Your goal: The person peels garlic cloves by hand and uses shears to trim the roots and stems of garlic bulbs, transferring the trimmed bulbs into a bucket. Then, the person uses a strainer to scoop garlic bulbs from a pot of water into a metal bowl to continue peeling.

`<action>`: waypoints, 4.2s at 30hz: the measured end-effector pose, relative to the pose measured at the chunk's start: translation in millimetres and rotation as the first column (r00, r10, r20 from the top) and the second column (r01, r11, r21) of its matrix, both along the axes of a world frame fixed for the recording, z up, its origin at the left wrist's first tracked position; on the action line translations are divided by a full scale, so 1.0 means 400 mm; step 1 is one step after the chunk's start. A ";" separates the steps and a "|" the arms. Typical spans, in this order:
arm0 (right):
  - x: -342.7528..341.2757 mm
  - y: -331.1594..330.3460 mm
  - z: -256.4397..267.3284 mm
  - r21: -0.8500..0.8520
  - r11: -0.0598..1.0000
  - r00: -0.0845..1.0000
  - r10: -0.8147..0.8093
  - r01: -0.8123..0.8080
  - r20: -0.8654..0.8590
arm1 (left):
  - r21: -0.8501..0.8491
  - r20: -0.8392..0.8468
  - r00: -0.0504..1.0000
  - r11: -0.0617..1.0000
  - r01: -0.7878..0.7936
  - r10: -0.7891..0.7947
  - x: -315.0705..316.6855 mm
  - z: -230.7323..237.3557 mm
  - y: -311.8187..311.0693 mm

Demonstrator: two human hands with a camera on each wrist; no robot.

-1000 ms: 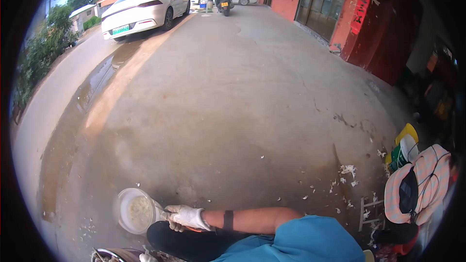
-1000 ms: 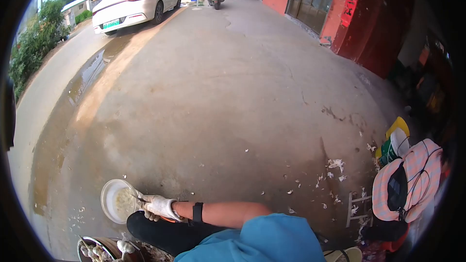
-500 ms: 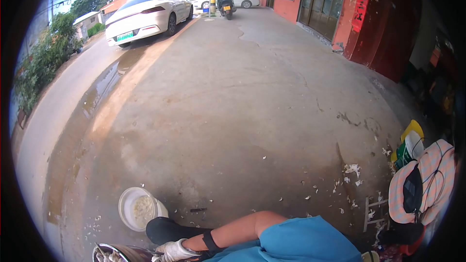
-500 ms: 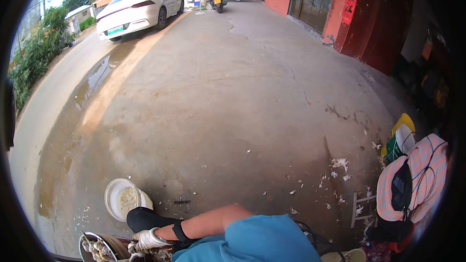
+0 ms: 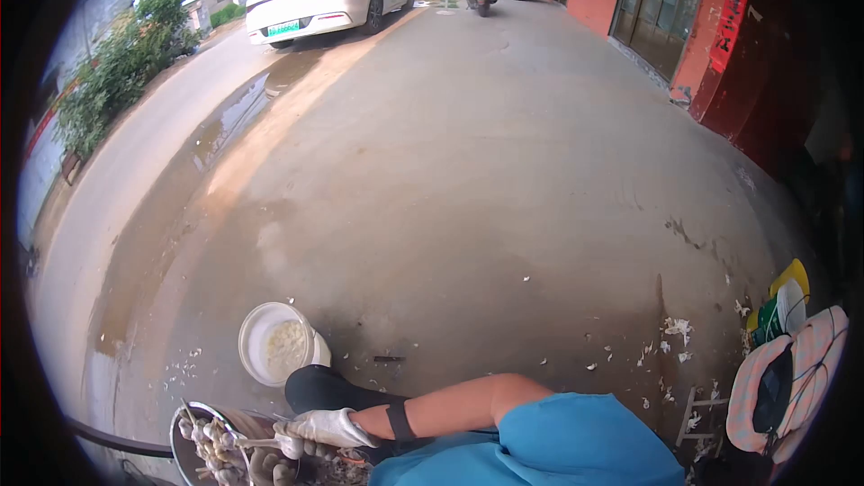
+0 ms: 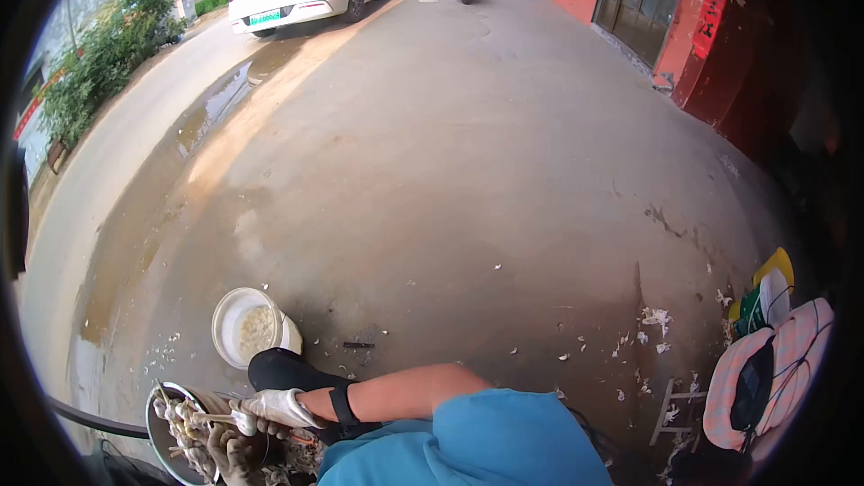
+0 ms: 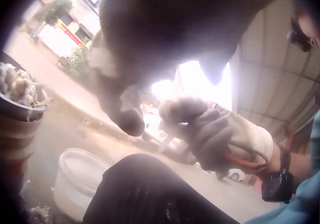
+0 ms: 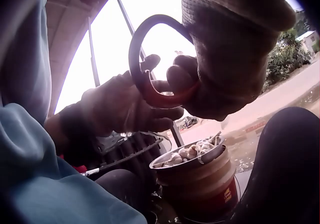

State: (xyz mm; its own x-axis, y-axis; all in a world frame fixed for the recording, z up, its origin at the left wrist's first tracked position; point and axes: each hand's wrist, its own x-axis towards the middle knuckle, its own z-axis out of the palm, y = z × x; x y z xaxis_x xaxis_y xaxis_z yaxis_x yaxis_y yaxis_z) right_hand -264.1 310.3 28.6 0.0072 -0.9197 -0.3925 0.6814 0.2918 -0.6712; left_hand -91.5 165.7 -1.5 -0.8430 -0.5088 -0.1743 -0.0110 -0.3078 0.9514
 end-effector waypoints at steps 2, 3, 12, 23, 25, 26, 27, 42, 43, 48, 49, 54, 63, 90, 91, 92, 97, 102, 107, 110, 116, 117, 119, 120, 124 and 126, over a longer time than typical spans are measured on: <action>0.020 -0.034 -0.011 -0.007 1.000 0.998 0.020 -0.019 0.054 | -0.077 -0.198 0.980 0.997 -0.011 -0.004 -0.053 0.186 0.201; 0.028 -0.050 -0.024 -0.038 0.998 0.993 0.045 -0.041 0.111 | -0.051 -0.134 0.986 0.993 -0.110 0.102 -0.044 0.177 0.215; 0.032 -0.055 -0.045 0.087 0.994 0.993 0.075 -0.067 -0.090 | 0.032 0.078 0.996 0.998 -0.048 0.045 0.017 0.083 0.127; -0.018 0.041 -0.058 0.021 0.999 0.986 0.042 -0.046 0.163 | -0.431 0.358 0.932 0.877 0.214 -0.052 0.111 -0.045 0.024; -0.003 0.059 -0.035 0.166 0.986 0.991 -0.033 0.012 0.126 | -0.364 0.218 0.971 0.914 0.177 -0.101 0.093 0.026 0.078; -0.007 0.072 -0.029 0.123 0.991 0.986 0.022 -0.043 0.164 | -0.290 0.065 0.988 0.945 0.155 -0.142 0.087 0.050 0.098; 0.004 0.056 -0.068 0.123 0.991 0.986 0.026 -0.046 0.166 | -0.289 0.066 0.988 0.945 0.152 -0.139 0.093 0.044 0.091; 0.052 0.061 -0.007 0.281 0.941 0.979 0.203 -0.187 -0.029 | 0.473 0.109 0.834 0.709 -0.523 0.542 0.038 0.076 0.077; 0.045 0.056 -0.079 0.105 0.976 0.977 0.176 -0.189 0.125 | 0.424 0.126 0.826 0.723 -0.546 0.550 0.042 0.078 0.078; 0.050 -0.034 0.013 0.112 0.982 0.974 0.168 -0.152 -0.150 | 0.264 0.193 0.769 0.722 -0.639 0.610 0.067 0.096 0.074; 0.051 -0.050 0.007 0.119 0.978 0.970 0.191 -0.174 -0.150 | 0.242 0.194 0.754 0.715 -0.656 0.627 0.071 0.093 0.069; 0.083 -0.128 -0.012 -0.001 0.966 0.850 0.228 -0.260 -0.475 | 0.303 0.149 0.767 0.709 -0.636 0.624 0.109 0.094 0.054; 0.121 -0.216 0.007 0.088 0.873 0.499 0.355 -0.480 -0.791 | 0.074 0.080 0.793 0.790 -0.609 0.604 0.157 0.048 0.033; 0.187 -0.322 -0.017 0.266 0.732 0.323 0.555 -0.627 -0.766 | -0.083 0.170 0.778 0.796 -0.600 0.605 0.205 0.001 -0.035; 0.189 -0.326 -0.023 0.256 0.741 0.313 0.534 -0.621 -0.785 | -0.130 0.146 0.778 0.792 -0.597 0.611 0.204 -0.003 -0.039; 0.190 -0.329 -0.027 0.246 0.750 0.304 0.512 -0.614 -0.804 | -0.128 0.149 0.777 0.791 -0.598 0.612 0.205 -0.001 -0.042; 0.196 -0.357 -0.025 0.277 0.764 0.397 0.566 -0.583 -0.723 | -0.095 0.084 0.847 0.850 -0.518 0.526 0.201 -0.017 -0.090; 0.197 -0.399 -0.052 0.320 0.771 0.620 0.634 -0.550 -0.462 | -0.265 0.120 0.875 0.864 -0.427 0.469 0.198 0.004 -0.154; 0.186 -0.445 -0.093 0.176 0.839 0.782 0.544 -0.515 -0.304 | 0.040 0.082 0.875 0.876 -0.481 0.477 0.199 -0.005 -0.193; 0.189 -0.486 -0.059 0.188 0.848 0.754 0.527 -0.495 -0.391 | -0.008 0.037 0.897 0.898 -0.440 0.439 0.211 -0.006 -0.227; 0.207 -0.577 -0.027 0.258 0.799 0.677 0.598 -0.543 -0.428 | -0.352 0.185 0.845 0.836 -0.420 0.502 0.221 -0.036 -0.298; 0.206 -0.588 -0.053 0.234 0.825 0.681 0.559 -0.514 -0.472 | -0.472 0.144 0.827 0.773 -0.425 0.543 0.211 -0.077 -0.319; 0.213 -0.616 -0.046 0.212 0.834 0.705 0.545 -0.509 -0.454 | -0.244 0.091 0.826 0.817 -0.523 0.556 0.201 -0.093 -0.344; 0.219 -0.630 -0.047 0.231 0.828 0.686 0.555 -0.511 -0.471 | -0.351 0.149 0.825 0.809 -0.472 0.545 0.209 -0.093 -0.361; 0.234 -0.661 -0.078 0.299 0.792 0.558 0.593 -0.531 -0.580 | -0.758 0.073 0.785 0.545 -0.358 0.615 0.213 -0.130 -0.387; 0.234 -0.660 -0.105 0.292 0.805 0.573 0.579 -0.517 -0.580 | -0.799 0.144 0.777 0.535 -0.274 0.613 0.213 -0.139 -0.401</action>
State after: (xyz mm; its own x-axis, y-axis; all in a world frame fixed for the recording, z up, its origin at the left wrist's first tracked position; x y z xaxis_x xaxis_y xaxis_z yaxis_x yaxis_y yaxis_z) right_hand -170.4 46.2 -13.5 0.2299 -0.7880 -0.5711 -0.1871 0.5401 -0.8205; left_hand -6.3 5.2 -57.2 -0.4163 -0.8905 0.1834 -0.4633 0.3813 0.8000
